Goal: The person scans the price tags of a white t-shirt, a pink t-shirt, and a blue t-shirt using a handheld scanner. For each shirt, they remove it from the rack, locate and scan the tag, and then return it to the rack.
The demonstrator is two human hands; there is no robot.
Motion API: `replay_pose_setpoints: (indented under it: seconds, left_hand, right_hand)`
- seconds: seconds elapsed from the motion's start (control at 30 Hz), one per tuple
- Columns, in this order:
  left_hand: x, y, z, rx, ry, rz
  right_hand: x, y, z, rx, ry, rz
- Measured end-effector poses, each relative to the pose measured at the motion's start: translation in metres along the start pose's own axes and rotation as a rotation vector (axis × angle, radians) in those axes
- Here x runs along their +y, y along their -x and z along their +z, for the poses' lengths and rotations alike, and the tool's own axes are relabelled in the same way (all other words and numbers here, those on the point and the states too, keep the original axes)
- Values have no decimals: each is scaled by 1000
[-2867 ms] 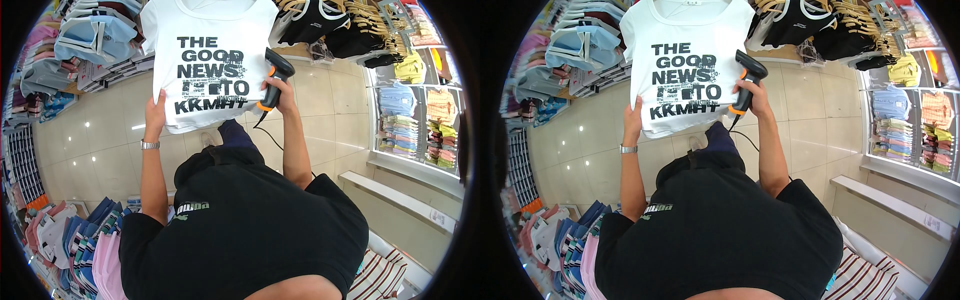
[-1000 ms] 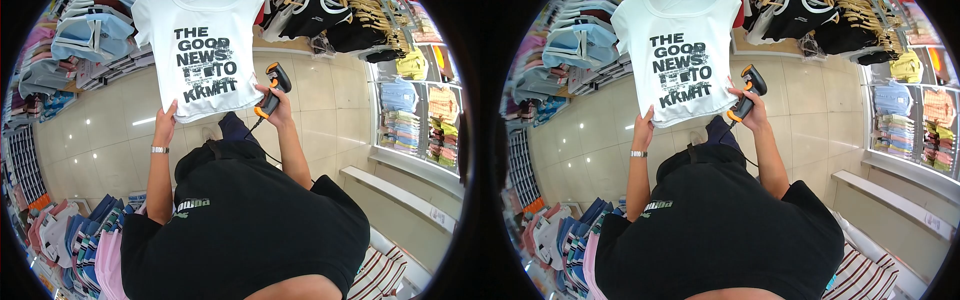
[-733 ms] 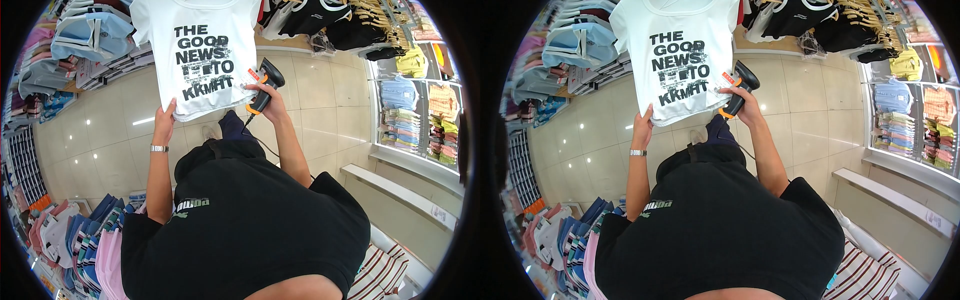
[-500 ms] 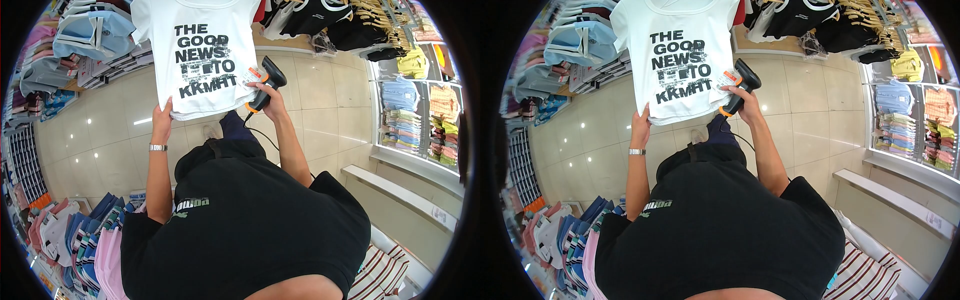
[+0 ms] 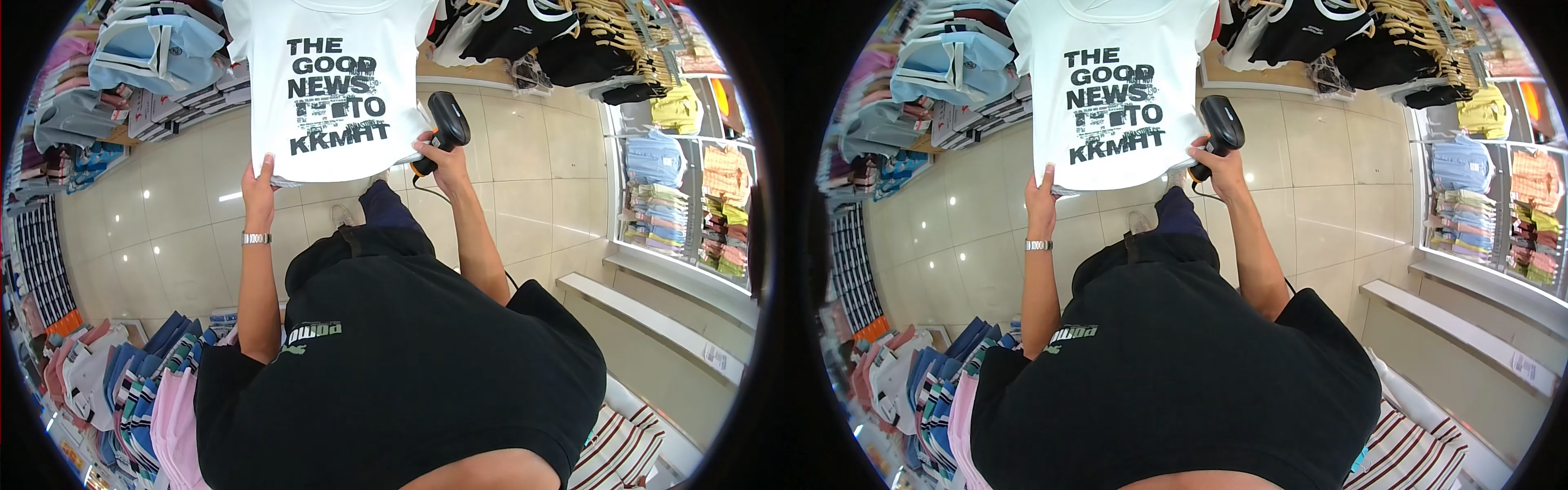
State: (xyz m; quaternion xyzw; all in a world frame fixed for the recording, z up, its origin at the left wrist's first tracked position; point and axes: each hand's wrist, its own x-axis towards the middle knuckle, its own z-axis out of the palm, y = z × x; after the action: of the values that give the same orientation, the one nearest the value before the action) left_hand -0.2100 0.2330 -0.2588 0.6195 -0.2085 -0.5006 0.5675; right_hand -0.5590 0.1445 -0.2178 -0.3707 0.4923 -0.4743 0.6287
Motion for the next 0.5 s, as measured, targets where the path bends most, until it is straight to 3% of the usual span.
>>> replay_pose_setpoints:
  seconds: [0.5]
  left_hand:
    - [5,-16,-15,209,-91,119]
  right_hand:
    - [7,-14,-26,162,78,-139]
